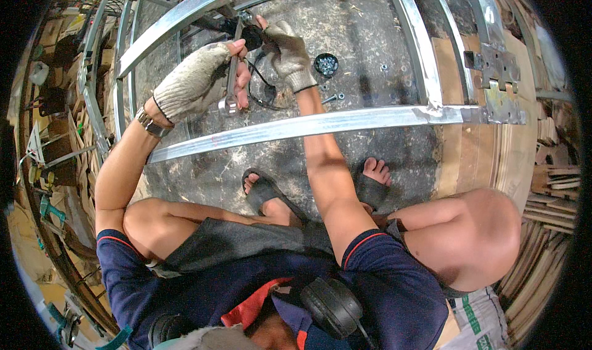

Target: The person assembles a metal frame by tightening bolts with a wrench and smoothing the frame with a power sander. The person uses gloves and works on the floor in a workshop.

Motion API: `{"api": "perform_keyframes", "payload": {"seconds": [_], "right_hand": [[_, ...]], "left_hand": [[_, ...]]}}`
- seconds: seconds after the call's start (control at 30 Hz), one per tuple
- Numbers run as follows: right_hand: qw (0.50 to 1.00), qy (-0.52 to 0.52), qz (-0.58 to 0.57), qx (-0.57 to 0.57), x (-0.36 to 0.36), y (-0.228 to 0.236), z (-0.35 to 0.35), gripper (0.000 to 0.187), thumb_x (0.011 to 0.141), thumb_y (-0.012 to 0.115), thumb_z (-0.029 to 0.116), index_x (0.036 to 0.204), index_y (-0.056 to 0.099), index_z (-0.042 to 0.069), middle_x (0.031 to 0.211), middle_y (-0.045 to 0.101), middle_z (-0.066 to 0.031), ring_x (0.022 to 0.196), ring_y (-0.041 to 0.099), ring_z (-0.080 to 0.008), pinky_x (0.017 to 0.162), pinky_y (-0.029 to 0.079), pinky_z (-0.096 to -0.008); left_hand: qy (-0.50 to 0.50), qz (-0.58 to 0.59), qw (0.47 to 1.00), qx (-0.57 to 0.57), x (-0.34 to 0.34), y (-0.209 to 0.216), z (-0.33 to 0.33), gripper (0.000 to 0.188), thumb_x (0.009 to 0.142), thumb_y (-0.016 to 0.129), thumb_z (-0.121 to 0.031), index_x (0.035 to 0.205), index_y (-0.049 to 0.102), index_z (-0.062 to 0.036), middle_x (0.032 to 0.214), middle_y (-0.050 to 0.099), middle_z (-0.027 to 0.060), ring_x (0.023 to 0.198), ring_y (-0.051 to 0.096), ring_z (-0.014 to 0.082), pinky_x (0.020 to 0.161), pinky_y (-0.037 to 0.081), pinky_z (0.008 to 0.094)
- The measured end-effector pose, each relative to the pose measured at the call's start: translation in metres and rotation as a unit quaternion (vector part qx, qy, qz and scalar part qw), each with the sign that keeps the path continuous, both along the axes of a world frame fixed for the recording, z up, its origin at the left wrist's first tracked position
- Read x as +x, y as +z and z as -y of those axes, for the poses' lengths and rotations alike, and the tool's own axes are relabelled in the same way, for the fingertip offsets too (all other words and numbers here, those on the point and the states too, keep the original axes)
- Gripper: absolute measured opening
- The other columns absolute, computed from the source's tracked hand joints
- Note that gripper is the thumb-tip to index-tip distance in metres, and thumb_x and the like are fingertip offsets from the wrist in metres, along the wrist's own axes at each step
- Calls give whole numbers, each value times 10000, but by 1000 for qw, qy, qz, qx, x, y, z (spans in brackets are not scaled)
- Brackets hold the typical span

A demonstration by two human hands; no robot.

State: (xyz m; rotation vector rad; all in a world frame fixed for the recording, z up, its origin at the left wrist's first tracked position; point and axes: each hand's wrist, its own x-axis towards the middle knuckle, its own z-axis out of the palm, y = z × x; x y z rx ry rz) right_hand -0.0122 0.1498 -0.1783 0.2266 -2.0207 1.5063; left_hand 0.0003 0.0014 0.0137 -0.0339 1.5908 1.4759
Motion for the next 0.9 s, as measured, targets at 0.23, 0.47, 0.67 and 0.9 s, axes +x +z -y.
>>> {"api": "perform_keyframes", "payload": {"seconds": [0.23,0.47,0.67,0.9], "right_hand": [[984,10,161,-73,2,-11,0,211,971,623,244,1112,659,91,954,669,-216,905,660,-387,735,509,-425],[976,27,218,-4,3,-28,-5,523,1000,487,556,1036,640,58,906,667,-205,877,644,-414,768,484,-450],[984,-4,172,-40,6,-37,8,540,967,527,573,1041,707,69,918,689,-238,862,660,-442,734,501,-488],[945,-69,318,-45,32,-23,31,646,973,471,599,845,728,21,837,685,-231,763,666,-427,677,496,-509]], "left_hand": [[96,116,988,36,6,20,-15,254,1055,511,-298,1162,533,-69,868,632,81,686,673,266,595,568,365],[233,108,966,-22,33,17,-37,177,1059,509,-310,975,487,-155,716,455,-31,521,377,79,404,336,229],[218,18,965,-141,35,10,-53,287,1062,490,-395,905,443,-160,646,424,-30,469,373,86,368,296,248],[180,-95,946,-252,37,-1,-59,319,1063,474,-397,915,467,-115,614,442,-3,422,412,121,358,328,287]]}}
